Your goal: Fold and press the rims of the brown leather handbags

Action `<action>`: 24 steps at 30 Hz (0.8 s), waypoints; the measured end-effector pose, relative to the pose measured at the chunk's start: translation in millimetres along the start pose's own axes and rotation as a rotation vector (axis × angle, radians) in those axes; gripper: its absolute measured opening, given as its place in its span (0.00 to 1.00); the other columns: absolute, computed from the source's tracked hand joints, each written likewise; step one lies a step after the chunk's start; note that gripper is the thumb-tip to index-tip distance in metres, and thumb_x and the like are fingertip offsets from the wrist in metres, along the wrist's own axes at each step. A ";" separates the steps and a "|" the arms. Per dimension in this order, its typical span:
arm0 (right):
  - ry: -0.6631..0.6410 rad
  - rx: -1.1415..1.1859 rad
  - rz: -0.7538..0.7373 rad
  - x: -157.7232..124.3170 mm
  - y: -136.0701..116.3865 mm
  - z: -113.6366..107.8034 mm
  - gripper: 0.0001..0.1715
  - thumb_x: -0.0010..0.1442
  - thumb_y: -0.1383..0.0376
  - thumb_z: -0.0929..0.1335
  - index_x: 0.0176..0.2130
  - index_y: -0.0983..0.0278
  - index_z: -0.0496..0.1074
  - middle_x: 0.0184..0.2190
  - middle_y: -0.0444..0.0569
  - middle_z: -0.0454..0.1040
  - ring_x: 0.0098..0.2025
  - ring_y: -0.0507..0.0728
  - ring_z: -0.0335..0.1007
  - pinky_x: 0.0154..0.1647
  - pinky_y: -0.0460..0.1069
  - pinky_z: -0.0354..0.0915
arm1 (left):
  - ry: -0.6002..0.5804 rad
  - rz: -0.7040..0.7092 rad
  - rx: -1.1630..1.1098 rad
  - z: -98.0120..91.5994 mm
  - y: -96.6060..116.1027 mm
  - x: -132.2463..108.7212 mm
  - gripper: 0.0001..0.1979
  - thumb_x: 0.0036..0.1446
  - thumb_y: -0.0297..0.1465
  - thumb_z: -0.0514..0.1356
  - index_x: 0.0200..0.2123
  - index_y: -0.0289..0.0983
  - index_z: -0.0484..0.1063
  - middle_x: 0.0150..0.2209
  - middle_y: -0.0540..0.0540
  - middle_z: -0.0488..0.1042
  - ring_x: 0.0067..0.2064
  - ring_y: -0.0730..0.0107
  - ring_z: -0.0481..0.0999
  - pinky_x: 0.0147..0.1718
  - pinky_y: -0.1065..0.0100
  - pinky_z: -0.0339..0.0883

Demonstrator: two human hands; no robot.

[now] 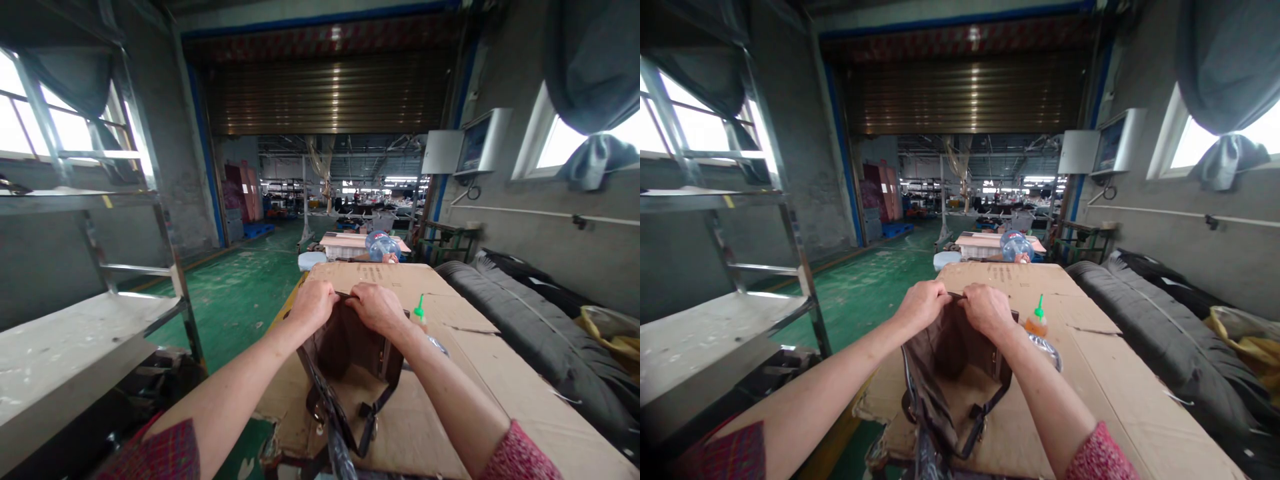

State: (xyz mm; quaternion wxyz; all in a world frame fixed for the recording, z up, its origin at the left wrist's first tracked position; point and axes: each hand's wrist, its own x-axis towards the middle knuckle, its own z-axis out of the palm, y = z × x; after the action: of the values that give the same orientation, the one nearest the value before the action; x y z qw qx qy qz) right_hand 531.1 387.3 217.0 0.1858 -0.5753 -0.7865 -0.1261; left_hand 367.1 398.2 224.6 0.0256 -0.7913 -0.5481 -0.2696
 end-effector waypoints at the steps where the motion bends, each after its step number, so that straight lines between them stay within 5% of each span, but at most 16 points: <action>1: -0.005 0.002 -0.012 0.7 -1.8 -0.5 0.10 0.64 0.58 0.66 0.37 0.60 0.74 0.39 0.47 0.77 0.41 0.58 0.72 0.35 0.47 0.61 | -0.005 -0.007 -0.008 0.3 -0.3 0.0 0.09 0.55 0.34 0.60 0.25 0.38 0.76 0.28 0.46 0.77 0.34 0.65 0.75 0.32 0.68 0.60; 5: -0.075 0.003 -0.025 3.4 -8.8 -6.8 0.10 0.64 0.61 0.65 0.39 0.60 0.76 0.39 0.51 0.77 0.42 0.59 0.73 0.37 0.48 0.62 | 0.043 -0.001 -0.077 -1.4 -3.7 -2.1 0.05 0.51 0.33 0.62 0.28 0.38 0.71 0.30 0.48 0.74 0.34 0.65 0.73 0.32 0.67 0.62; 8: -0.094 0.026 0.020 -2.0 -4.7 -14.6 0.11 0.62 0.60 0.66 0.37 0.60 0.77 0.37 0.52 0.78 0.41 0.61 0.74 0.35 0.49 0.61 | 0.141 0.136 -0.181 -6.2 -11.5 -9.1 0.09 0.47 0.27 0.62 0.33 0.38 0.65 0.39 0.46 0.71 0.40 0.66 0.72 0.39 0.68 0.65; 12: -0.098 0.059 0.072 -17.7 17.7 -16.8 0.11 0.61 0.60 0.66 0.33 0.60 0.77 0.34 0.51 0.78 0.37 0.60 0.73 0.31 0.48 0.59 | 0.061 0.303 -0.284 -8.3 -23.2 -25.4 0.17 0.41 0.17 0.56 0.35 0.38 0.63 0.50 0.44 0.64 0.53 0.64 0.67 0.50 0.66 0.63; 17: -0.100 0.181 0.091 -25.8 37.2 -7.3 0.12 0.61 0.62 0.66 0.30 0.61 0.76 0.30 0.48 0.77 0.34 0.56 0.71 0.31 0.47 0.56 | -0.033 0.182 -0.295 -3.9 -23.9 -31.8 0.20 0.39 0.16 0.55 0.37 0.37 0.64 0.45 0.45 0.65 0.48 0.65 0.67 0.48 0.65 0.63; 24: -0.055 0.230 0.079 -27.2 33.1 -7.9 0.11 0.60 0.62 0.66 0.29 0.60 0.76 0.29 0.46 0.78 0.33 0.55 0.71 0.29 0.47 0.53 | -0.044 0.299 -0.204 -7.5 -9.7 -17.4 0.06 0.51 0.27 0.61 0.35 0.38 0.69 0.38 0.48 0.71 0.40 0.66 0.70 0.41 0.66 0.63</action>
State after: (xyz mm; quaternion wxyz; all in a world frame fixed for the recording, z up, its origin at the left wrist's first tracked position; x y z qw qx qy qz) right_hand 571.1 370.9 211.6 0.2338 -0.5842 -0.7771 -0.0118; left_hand 351.2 384.6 220.6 -0.0269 -0.8683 -0.3947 -0.2994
